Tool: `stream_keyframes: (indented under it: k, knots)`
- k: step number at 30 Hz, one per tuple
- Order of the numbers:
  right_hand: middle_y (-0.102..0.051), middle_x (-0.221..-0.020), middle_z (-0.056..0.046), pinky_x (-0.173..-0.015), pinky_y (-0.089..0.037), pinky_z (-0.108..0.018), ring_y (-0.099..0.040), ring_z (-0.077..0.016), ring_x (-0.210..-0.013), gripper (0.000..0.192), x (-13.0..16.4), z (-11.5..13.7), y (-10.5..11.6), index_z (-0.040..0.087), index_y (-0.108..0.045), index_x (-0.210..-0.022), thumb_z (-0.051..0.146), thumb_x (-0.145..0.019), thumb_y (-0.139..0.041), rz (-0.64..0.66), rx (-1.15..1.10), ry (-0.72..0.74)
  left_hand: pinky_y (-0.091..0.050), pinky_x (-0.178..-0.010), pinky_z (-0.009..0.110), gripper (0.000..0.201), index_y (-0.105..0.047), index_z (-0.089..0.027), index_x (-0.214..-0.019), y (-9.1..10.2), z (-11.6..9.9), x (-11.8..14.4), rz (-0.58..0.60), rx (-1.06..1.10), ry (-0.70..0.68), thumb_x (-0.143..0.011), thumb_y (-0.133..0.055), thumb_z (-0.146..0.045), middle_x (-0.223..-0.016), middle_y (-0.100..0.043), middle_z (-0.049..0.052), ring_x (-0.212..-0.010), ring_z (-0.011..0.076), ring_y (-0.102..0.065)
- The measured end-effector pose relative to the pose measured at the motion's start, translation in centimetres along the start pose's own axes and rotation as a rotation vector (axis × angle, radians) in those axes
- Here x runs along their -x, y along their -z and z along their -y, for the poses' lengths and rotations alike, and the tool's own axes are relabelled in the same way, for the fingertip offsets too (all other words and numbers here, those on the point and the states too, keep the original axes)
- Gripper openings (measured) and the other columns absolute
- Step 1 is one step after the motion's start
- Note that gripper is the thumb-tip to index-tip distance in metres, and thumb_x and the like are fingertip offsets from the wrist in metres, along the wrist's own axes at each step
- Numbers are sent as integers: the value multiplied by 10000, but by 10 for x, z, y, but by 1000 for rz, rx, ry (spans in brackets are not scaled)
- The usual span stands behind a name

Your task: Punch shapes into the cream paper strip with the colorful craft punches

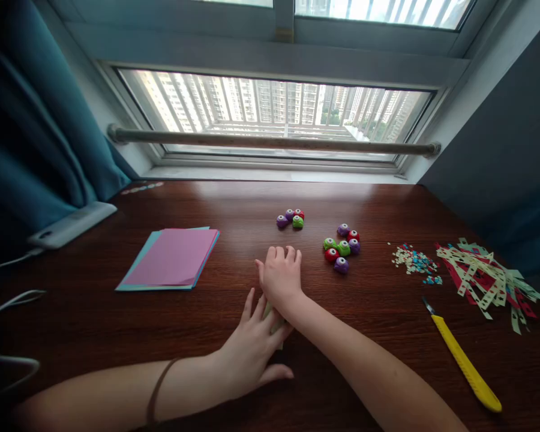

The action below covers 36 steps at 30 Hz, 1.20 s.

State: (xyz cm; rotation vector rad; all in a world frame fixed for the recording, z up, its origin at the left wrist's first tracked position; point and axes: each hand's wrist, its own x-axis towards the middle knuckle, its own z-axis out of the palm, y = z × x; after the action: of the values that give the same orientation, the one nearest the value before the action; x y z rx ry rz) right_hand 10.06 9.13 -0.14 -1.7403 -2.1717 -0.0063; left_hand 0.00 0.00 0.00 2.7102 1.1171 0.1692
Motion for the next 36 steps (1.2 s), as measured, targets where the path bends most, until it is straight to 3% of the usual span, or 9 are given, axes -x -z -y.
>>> stream_keyframes:
  k: [5, 9, 13, 18, 22, 26, 31, 36]
  knots:
    - [-595, -1020, -145, -930, -343, -438, -459, -278, -1046, 368, -5, 0, 7, 108, -566, -1072, 398, -911, -409, 2, -95, 0, -108, -1032, 660, 738, -267, -260, -1403, -2, 1, -1, -6, -10, -7, -812, -333, -696, -1422, -314, 146, -1312, 430, -206]
    - [-600, -1061, -113, -937, -377, -378, -481, -231, -1052, 305, -2, -12, 19, 117, -559, -1077, 339, -914, -427, -30, -344, 68, -135, -1024, 667, 727, -247, -233, -1412, -3, 1, -1, -18, -28, -52, -830, -388, -645, -1437, -292, 157, -1323, 428, -179]
    - [-604, -1019, -79, -883, -433, -314, -543, -172, -974, 210, 20, -41, 34, 148, -557, -1036, 239, -911, -414, -43, -658, 133, -158, -1029, 657, 771, -165, -228, -1431, -3, -1, -2, -39, -14, -49, -824, -502, -562, -1495, -151, 164, -1356, 412, -80]
    - [-605, -980, -53, -840, -467, -298, -574, -149, -913, 173, 60, -77, 42, 182, -543, -1020, 173, -878, -444, -26, -806, 115, -183, -1051, 618, 721, -99, -205, -1439, -2, -3, -2, -58, 59, -17, -860, -520, -290, -1515, -29, 162, -1377, 362, -18]
    - [-575, -1045, -59, -843, -472, -306, -556, -152, -928, 323, 79, -82, 41, 195, -470, -1135, 154, -819, -525, 97, -799, 153, -188, -1068, 589, 641, -107, -137, -1431, -7, -2, -3, -169, 42, 98, -858, -394, -121, -1514, -61, 161, -1385, 322, 11]
    - [-542, -1071, -74, -866, -464, -342, -524, -175, -958, 510, 82, -74, 31, 194, -409, -1212, 164, -748, -620, 154, -690, 231, -184, -1072, 585, 621, -125, -39, -1415, -16, 0, -5, -182, -48, 196, -867, -383, -174, -1496, -126, 196, -1380, 340, -18]
    - [-558, -1019, -66, -838, -474, -343, -529, -173, -925, 427, 84, -73, 18, 200, -421, -1201, 139, -801, -560, 108, -619, 255, -188, -1078, 570, 603, -196, 13, -1392, -20, 1, -7, -101, -116, 204, -878, -369, -250, -1478, -169, 219, -1372, 362, -64]
    - [-585, -1037, -60, -836, -481, -315, -561, -162, -912, 377, 79, -82, 22, 199, -452, -1181, 153, -821, -552, -31, -571, 152, -180, -1082, 564, 604, -194, 6, -1398, -17, 0, -7, -84, -127, 196, -882, -355, -264, -1484, -153, 210, -1372, 362, -68]
